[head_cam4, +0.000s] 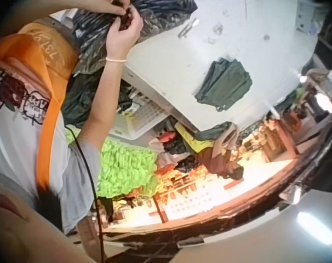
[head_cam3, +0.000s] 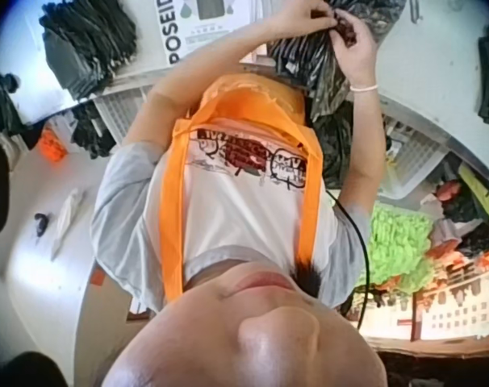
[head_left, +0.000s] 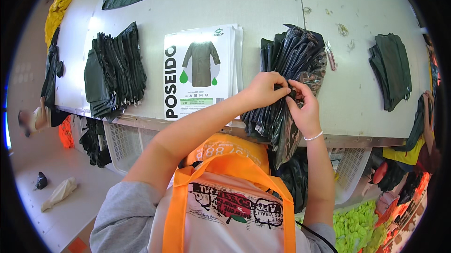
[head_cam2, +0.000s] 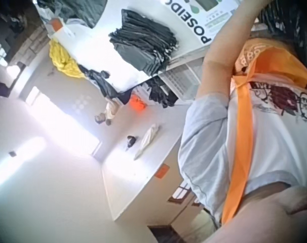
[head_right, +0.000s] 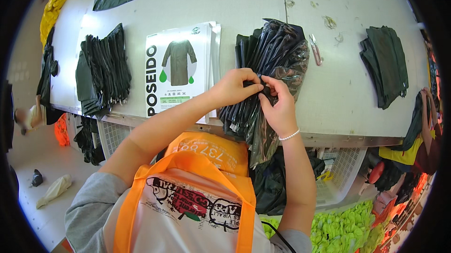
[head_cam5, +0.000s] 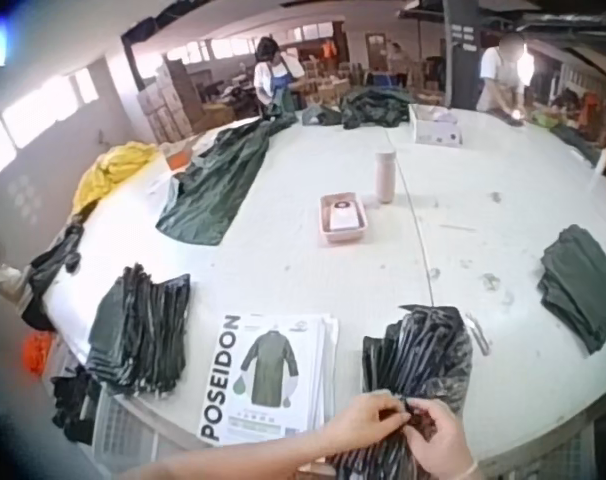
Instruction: The person folds dark green garments on a white table, stacks them, and places them into clear plastic packaging. The person also handles printed instruction sheets and ties bundles of folded garments with black straps.
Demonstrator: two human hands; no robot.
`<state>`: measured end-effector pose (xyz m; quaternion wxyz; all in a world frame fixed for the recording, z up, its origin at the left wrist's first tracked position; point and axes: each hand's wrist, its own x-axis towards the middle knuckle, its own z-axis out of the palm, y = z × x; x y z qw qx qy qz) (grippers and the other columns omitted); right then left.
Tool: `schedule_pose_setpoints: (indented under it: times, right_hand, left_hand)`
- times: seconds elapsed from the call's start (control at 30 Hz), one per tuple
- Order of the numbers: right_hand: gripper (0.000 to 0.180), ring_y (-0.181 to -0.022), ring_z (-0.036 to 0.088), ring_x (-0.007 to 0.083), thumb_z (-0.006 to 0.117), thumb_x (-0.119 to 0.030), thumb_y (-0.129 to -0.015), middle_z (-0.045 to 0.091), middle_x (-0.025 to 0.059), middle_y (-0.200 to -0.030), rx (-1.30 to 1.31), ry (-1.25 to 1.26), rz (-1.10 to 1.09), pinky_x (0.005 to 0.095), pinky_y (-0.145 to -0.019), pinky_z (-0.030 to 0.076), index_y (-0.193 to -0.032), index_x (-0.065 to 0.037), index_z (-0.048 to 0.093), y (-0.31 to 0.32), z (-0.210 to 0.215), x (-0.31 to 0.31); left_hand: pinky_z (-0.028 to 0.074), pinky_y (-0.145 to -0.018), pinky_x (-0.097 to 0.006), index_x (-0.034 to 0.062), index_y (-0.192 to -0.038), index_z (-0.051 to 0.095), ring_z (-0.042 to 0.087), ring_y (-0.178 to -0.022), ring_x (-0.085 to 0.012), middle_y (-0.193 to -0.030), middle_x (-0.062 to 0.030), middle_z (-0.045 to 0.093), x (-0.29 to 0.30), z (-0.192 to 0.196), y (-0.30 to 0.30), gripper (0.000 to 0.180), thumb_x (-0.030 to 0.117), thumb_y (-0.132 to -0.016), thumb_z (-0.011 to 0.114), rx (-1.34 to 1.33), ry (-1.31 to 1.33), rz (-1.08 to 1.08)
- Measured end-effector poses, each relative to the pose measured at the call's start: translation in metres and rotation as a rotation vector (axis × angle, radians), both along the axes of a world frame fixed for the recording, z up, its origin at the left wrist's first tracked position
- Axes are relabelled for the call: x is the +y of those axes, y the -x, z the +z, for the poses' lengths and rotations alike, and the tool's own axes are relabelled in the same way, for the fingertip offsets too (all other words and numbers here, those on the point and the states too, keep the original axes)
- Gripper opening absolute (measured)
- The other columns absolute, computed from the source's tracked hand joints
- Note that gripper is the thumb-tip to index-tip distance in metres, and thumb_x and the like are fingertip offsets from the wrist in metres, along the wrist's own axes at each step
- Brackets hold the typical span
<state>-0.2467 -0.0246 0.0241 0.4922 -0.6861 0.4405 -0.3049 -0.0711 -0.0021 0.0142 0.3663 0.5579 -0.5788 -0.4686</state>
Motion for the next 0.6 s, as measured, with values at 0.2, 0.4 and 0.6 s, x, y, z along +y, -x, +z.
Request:
schedule_pose_setpoints:
  times: [0.2,0.4,0.6]
  right_hand:
    - [0.023,-0.086,0.054,0.0288,0.058,0.01,-0.072,0.056,0.0115,-0.089,0.168,0.295,-0.004,0.0328,-0.076,0.045,-0.092,0.001,0.064,0.006,-0.003,-0.003]
    - [0.011,-0.077,0.056,0.0281,0.07,-0.005,-0.075,0.057,0.0126,-0.083,0.29,0.204,0.133,0.0325,-0.068,0.045,-0.08,0.002,0.063,0.008,0.012,-0.003]
    - [0.012,-0.07,0.059,0.029,0.07,-0.006,-0.077,0.06,0.0114,-0.076,0.358,0.297,-0.014,0.0359,-0.063,0.047,-0.087,-0.002,0.064,0.013,0.033,-0.003]
  left_hand:
    - [0.049,-0.068,-0.041,0.0025,-0.083,0.064,0.06,-0.078,-0.0346,-0.082,-0.0143,0.061,-0.007,0.025,-0.007,0.015,0.016,-0.078,0.066,-0.274,0.205,-0.233]
    - [0.049,-0.069,-0.04,0.0035,-0.091,0.068,0.061,-0.079,-0.0335,-0.084,-0.0132,0.063,-0.018,0.025,-0.015,0.016,0.013,-0.079,0.067,-0.225,0.199,-0.312]
    - [0.049,-0.068,-0.039,0.0043,-0.087,0.07,0.061,-0.077,-0.0329,-0.081,-0.0127,0.062,-0.02,0.029,-0.023,0.013,0.014,-0.08,0.067,-0.205,0.16,-0.266]
